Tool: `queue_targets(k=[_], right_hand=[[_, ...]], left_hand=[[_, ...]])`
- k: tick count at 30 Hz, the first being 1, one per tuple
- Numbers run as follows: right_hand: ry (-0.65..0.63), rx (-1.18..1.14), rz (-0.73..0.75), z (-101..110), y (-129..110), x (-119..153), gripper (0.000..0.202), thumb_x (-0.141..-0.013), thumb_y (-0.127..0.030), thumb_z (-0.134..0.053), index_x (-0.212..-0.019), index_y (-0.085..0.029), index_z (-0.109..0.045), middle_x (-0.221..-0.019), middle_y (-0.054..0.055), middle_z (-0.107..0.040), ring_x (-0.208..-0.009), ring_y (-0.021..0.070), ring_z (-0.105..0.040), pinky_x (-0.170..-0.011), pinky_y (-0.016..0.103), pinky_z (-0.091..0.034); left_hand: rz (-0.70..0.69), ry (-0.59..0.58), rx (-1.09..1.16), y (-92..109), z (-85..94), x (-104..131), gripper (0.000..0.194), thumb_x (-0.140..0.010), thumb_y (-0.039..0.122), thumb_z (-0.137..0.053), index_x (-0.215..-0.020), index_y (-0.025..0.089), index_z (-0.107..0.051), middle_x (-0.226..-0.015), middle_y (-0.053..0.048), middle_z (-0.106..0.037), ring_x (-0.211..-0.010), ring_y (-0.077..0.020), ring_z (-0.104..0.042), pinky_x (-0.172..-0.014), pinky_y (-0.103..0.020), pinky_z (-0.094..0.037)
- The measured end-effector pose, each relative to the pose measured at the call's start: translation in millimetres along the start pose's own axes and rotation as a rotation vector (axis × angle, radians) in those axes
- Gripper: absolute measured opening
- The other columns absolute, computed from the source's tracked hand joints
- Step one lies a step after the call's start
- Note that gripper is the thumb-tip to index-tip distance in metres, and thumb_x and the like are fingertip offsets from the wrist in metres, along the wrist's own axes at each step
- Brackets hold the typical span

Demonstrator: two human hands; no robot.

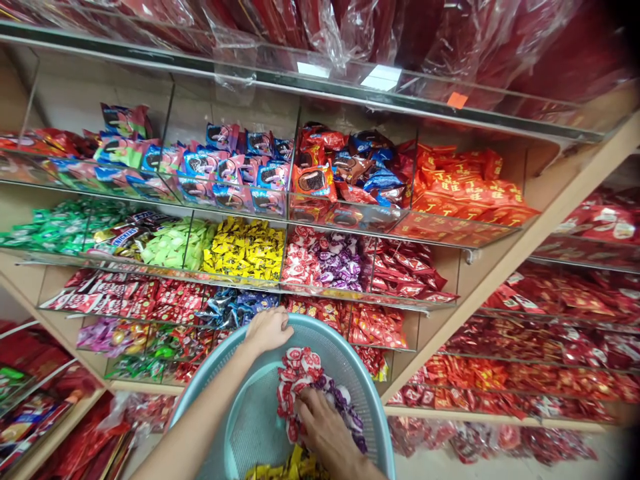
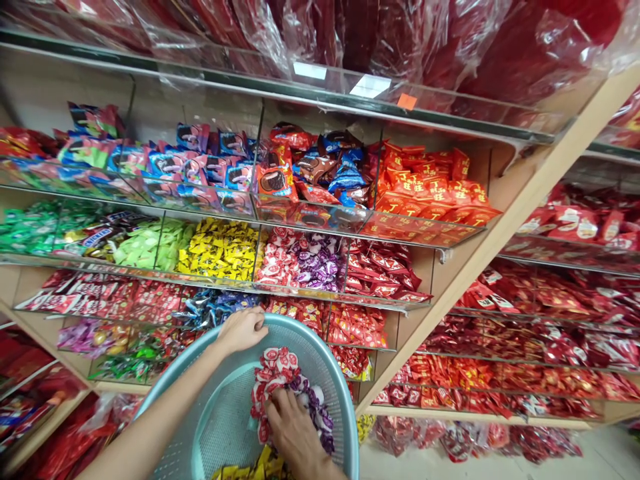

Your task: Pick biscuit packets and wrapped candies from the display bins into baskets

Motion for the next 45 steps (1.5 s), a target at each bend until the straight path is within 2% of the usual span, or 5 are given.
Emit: queue_targets(k=[11,19,22,31,45], right_hand=[[-0.111,-0.089,-0.011,12,6,0,0.052,-0.059,-0.034,-0.077,-0.102,-0.022,-0.049,-0.103,0.005,-0.054,-0.092,0.0247,-0.054,-0.078,0.038,-0.050],[0.271,-0.332,-0.026,175,42,-77,0.024,-0.088,-0.030,-0.044,-0.111,-0.023,-0.045,-0.105,0.005,-0.051,-0.099,0.0182,-0.050,-0.086,0.032,-0.043],[0.418,-0.365,-0.058,213,65,-118,0.024,-0.087,-0.029,-0.044,-0.110,-0.021,-0.046,-0.106,0.007,-0.050,-0.102,0.0184,-0.049,-0.088,0.032,-0.041],[0.071,-0.333,-0.472,176,111,-212,0.060,-0.067,-0.056,-0.059,-0.110,-0.017,-0.044,-0.108,0.012,-0.048,-0.098,0.0247,-0.055,-0.080,0.037,-0.042],[0.078,-0.291,-0.420,169,108,-223,0.051,-0.065,-0.050,-0.061,-0.102,-0.018,-0.047,-0.106,0.010,-0.052,-0.101,0.0244,-0.053,-0.080,0.034,-0.042]], left_hand=[[0.007,-0.005,0.018,1,2.3,1,0.021,-0.075,0.032,-0.047,-0.058,0.020,-0.048,-0.082,0.000,-0.060,-0.075,-0.0167,-0.058,-0.064,-0.028,-0.037],[-0.005,0.023,0.007,1,3.3,1,0.021,-0.076,0.033,-0.045,-0.061,0.020,-0.050,-0.082,-0.002,-0.061,-0.076,-0.0174,-0.059,-0.065,-0.027,-0.039],[0.005,0.019,0.006,0,2.7,1,0.019,-0.076,0.031,-0.046,-0.061,0.020,-0.051,-0.082,-0.002,-0.062,-0.076,-0.0176,-0.059,-0.066,-0.027,-0.039],[0.031,0.000,0.015,-2,3.4,3,0.019,-0.075,0.033,-0.046,-0.061,0.021,-0.052,-0.083,-0.001,-0.062,-0.075,-0.0168,-0.059,-0.067,-0.027,-0.040],[-0.008,0.042,-0.003,-4,-1.9,0,0.020,-0.076,0.034,-0.046,-0.061,0.021,-0.050,-0.078,-0.001,-0.061,-0.071,-0.0158,-0.058,-0.063,-0.026,-0.038]])
Point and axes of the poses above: each hand's wrist, its own x-axis away from the middle knuckle, its own z-axis out of the back of the hand, y = z × x, the point moved 9 cm from there along -x, towards the middle knuckle
